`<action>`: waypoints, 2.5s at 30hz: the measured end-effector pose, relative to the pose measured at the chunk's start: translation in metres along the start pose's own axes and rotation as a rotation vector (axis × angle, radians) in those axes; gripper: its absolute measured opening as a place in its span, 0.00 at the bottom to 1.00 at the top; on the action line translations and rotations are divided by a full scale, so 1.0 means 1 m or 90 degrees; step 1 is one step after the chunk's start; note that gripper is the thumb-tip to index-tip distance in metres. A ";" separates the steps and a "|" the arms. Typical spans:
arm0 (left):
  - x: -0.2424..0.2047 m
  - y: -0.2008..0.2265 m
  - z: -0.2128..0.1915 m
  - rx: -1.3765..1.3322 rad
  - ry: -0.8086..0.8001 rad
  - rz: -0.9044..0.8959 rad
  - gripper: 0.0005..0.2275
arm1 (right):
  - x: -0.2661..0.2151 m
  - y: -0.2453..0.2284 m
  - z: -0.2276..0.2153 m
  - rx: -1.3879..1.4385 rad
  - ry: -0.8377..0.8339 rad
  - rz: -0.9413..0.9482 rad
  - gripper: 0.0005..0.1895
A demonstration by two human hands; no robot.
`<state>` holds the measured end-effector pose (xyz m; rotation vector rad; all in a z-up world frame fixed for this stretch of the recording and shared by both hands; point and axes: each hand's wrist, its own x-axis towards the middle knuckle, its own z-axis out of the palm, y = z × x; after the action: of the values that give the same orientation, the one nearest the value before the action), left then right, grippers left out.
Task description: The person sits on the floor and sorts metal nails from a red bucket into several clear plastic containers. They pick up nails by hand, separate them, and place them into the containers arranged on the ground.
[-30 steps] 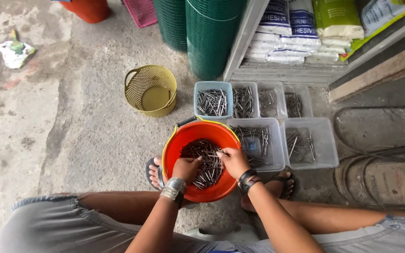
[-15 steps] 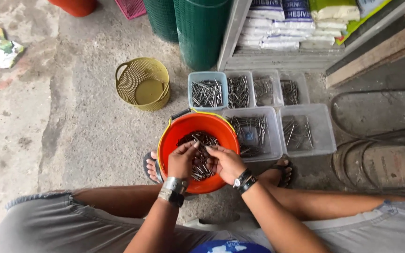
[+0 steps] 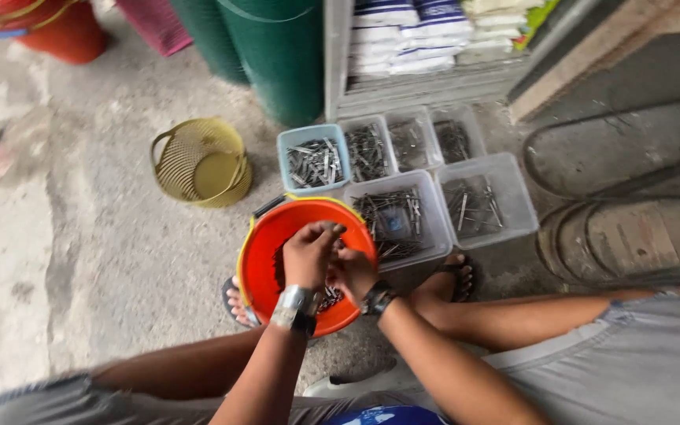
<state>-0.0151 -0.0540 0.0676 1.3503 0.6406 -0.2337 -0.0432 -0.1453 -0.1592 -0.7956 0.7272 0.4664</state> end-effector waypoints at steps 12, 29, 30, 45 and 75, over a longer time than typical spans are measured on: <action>0.131 0.014 0.154 0.248 -0.145 0.041 0.23 | -0.008 0.001 0.024 -0.102 0.005 -0.127 0.05; 0.040 -0.015 -0.054 0.165 -0.011 0.064 0.11 | -0.071 -0.064 0.062 -0.112 -0.048 -0.017 0.08; 0.041 -0.017 -0.052 0.120 -0.024 0.051 0.09 | -0.071 -0.063 0.058 -0.139 -0.050 -0.016 0.08; 0.039 -0.007 -0.055 0.017 -0.105 -0.075 0.16 | -0.100 -0.099 0.065 -0.355 -0.105 -0.188 0.13; 0.092 -0.091 -0.085 0.683 -0.160 0.038 0.18 | -0.023 -0.075 0.043 -1.589 -0.121 -0.295 0.13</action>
<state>-0.0117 0.0247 -0.0655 2.3056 0.2322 -0.7558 0.0056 -0.1606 -0.0859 -3.0217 -0.7447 0.8675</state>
